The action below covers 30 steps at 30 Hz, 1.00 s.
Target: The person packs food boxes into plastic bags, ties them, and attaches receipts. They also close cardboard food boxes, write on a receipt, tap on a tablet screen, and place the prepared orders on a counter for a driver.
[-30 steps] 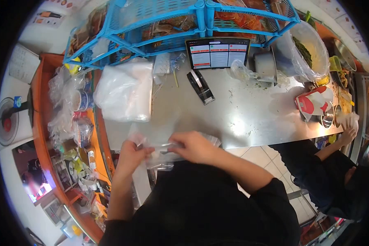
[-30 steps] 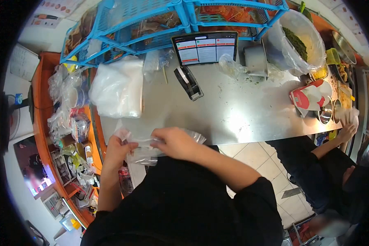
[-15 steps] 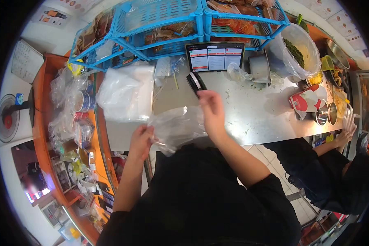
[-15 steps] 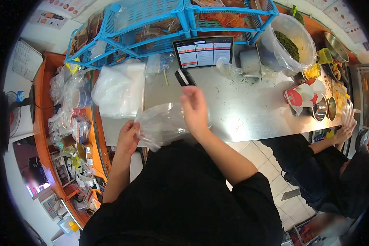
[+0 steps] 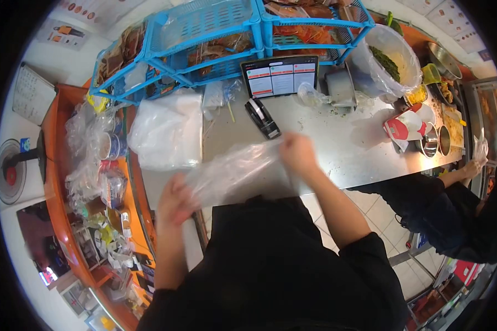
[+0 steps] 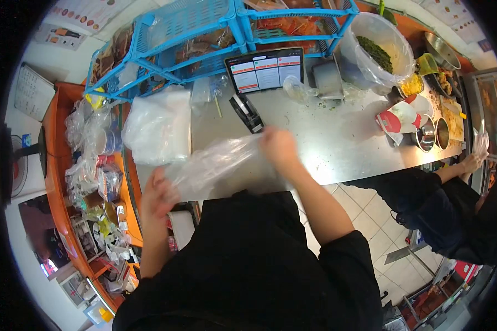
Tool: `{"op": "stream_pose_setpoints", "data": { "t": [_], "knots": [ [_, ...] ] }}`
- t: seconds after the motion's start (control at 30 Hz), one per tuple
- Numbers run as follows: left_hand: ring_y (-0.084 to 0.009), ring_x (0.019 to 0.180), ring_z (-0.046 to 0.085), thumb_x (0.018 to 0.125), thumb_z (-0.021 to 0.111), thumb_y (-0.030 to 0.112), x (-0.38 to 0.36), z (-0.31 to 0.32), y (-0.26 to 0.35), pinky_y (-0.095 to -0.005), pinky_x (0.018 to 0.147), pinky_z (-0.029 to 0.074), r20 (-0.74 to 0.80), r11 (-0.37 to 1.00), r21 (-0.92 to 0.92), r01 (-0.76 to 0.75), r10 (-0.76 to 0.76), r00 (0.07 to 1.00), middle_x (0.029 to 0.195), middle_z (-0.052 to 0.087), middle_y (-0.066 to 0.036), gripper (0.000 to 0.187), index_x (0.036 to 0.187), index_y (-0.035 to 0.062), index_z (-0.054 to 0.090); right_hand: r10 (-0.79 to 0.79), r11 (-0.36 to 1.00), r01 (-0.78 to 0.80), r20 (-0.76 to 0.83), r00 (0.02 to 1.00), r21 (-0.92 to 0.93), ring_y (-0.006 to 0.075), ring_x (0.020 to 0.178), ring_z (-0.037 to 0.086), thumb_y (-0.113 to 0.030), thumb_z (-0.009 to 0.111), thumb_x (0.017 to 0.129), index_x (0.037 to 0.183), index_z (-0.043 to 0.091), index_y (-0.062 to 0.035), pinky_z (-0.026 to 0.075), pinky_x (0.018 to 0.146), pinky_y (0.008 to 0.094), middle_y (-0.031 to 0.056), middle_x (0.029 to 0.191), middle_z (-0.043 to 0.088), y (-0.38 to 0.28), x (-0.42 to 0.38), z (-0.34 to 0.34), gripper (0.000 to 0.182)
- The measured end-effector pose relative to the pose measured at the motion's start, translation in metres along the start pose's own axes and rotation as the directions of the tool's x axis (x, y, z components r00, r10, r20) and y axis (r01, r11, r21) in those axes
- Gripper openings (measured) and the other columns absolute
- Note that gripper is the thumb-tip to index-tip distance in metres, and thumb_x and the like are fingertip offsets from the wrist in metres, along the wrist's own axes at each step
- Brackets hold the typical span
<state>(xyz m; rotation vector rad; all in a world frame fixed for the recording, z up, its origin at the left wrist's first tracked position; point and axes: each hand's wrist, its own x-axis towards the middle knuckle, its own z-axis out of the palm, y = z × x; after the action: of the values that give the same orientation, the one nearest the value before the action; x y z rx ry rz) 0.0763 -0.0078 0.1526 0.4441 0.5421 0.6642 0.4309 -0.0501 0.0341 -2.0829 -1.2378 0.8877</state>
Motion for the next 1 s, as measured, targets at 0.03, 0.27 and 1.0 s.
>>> {"op": "stream_pose_setpoints", "data": {
  "t": [0.03,0.27,1.0],
  "knots": [
    [-0.0094,0.059,0.040,0.094,0.071,0.000,-0.014,-0.018,0.011,-0.0310,0.059,0.040,0.013,1.000,-0.001,0.002,-0.002,1.000,0.068,0.044,0.004,0.018,0.094,0.0142,0.059,-0.025,1.000,0.023,-0.110,0.994,-0.018,0.0388,0.076,0.071,-0.009,0.069,0.086,0.088,0.063,-0.0042,0.055,0.070,0.0473,0.0198,0.080,0.070,0.006,0.005,-0.032,0.008],
    [-0.0365,0.093,0.065,0.075,0.079,-0.001,0.013,-0.032,-0.034,-0.0508,0.082,0.050,0.142,-0.456,0.839,0.298,0.712,0.688,0.087,0.065,-0.012,0.035,0.104,0.0044,0.061,0.072,0.243,-0.501,0.500,0.863,0.831,0.0246,0.075,0.067,-0.002,0.056,0.095,0.126,0.042,-0.0140,0.053,0.064,0.0434,0.0098,0.089,0.061,-0.067,-0.053,0.045,0.036],
    [-0.0186,0.078,0.065,0.101,0.062,0.026,-0.054,-0.032,0.038,-0.0351,0.068,0.054,-0.490,0.740,0.666,-0.092,0.527,0.695,0.089,0.065,-0.007,0.023,0.109,0.0043,0.064,-0.832,0.408,0.912,-0.393,0.391,0.044,0.0357,0.076,0.068,-0.008,0.069,0.081,0.095,0.060,-0.0037,0.055,0.067,0.0429,0.0144,0.082,0.068,-0.173,-0.060,-0.050,0.017]
  ]
}}
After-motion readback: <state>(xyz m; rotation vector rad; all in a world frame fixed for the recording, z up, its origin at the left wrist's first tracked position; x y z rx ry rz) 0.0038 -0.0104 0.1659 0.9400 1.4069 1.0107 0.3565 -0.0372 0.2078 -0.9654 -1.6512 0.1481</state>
